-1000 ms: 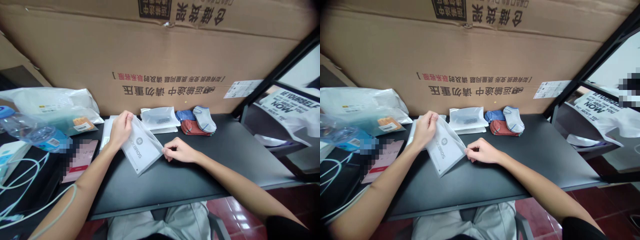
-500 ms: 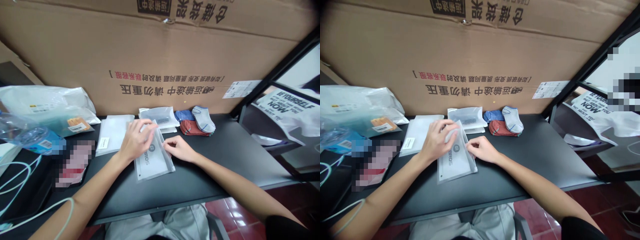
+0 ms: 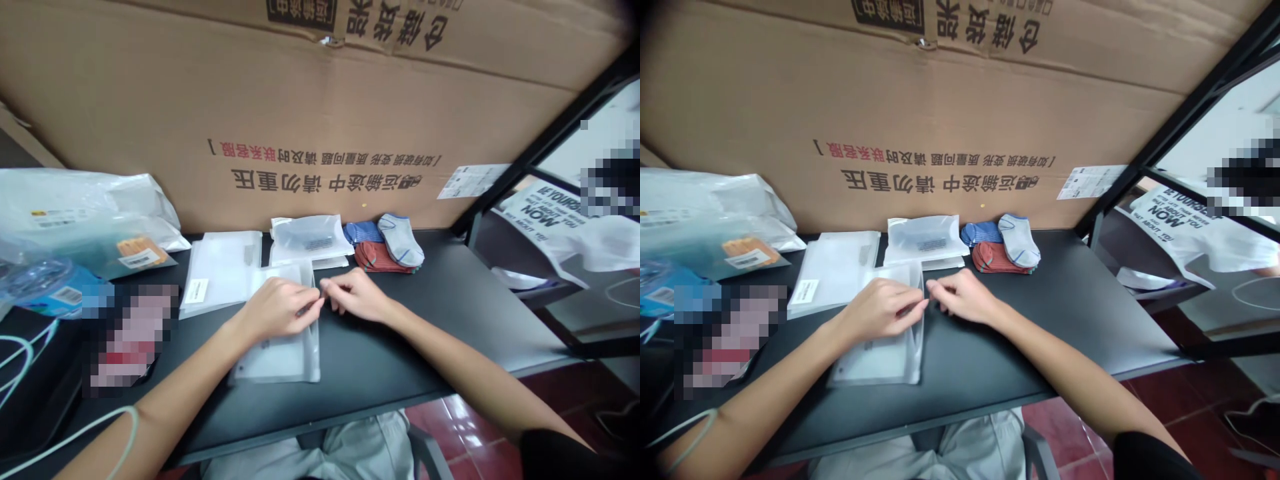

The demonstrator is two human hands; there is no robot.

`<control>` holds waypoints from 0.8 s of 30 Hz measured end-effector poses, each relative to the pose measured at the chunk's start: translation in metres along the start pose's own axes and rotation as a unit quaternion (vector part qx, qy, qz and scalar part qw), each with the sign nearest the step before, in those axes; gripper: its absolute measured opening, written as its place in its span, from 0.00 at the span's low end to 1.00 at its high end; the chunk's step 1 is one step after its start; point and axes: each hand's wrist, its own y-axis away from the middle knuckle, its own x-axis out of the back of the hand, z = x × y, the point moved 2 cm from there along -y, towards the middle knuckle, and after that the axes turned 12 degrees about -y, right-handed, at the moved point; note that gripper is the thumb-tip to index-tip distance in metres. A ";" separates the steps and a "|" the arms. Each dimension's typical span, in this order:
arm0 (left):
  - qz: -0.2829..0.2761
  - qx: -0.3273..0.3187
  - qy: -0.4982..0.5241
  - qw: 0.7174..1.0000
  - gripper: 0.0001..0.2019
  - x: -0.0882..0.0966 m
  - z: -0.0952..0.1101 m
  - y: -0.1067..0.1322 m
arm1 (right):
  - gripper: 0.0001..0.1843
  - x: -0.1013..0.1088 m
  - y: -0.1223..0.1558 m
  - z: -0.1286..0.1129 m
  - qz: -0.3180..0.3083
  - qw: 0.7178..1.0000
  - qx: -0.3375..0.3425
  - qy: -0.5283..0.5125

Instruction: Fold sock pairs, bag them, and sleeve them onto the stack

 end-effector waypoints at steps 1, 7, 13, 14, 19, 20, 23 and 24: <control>-0.026 -0.002 0.005 1.000 0.17 -0.003 0.002 0.000 | 0.25 0.014 -0.002 -0.002 0.050 0.997 0.033 0.054; -0.121 0.044 0.046 0.991 0.18 -0.018 0.003 0.004 | 0.16 0.124 0.000 0.003 0.362 0.879 0.091 0.296; -0.147 0.097 0.001 0.984 0.18 -0.020 0.000 0.004 | 0.32 0.190 0.019 0.059 0.420 0.829 -0.171 0.327; -0.150 0.099 -0.004 0.984 0.18 -0.020 -0.001 0.004 | 0.33 0.193 0.020 0.066 0.405 0.844 -0.175 0.304; -0.162 0.099 0.004 0.982 0.18 -0.020 -0.002 0.004 | 0.30 0.184 0.011 0.060 0.427 0.859 -0.030 0.280; -0.166 0.103 0.004 0.981 0.18 -0.021 -0.002 0.005 | 0.30 0.178 0.008 0.053 0.430 0.860 0.007 0.274; -0.177 0.128 0.001 0.976 0.20 -0.021 -0.004 0.006 | 0.32 0.158 0.002 0.027 0.411 0.886 0.081 0.199; -0.183 0.138 0.005 0.973 0.20 -0.022 -0.005 0.006 | 0.33 0.150 0.001 0.018 0.391 0.903 0.089 0.153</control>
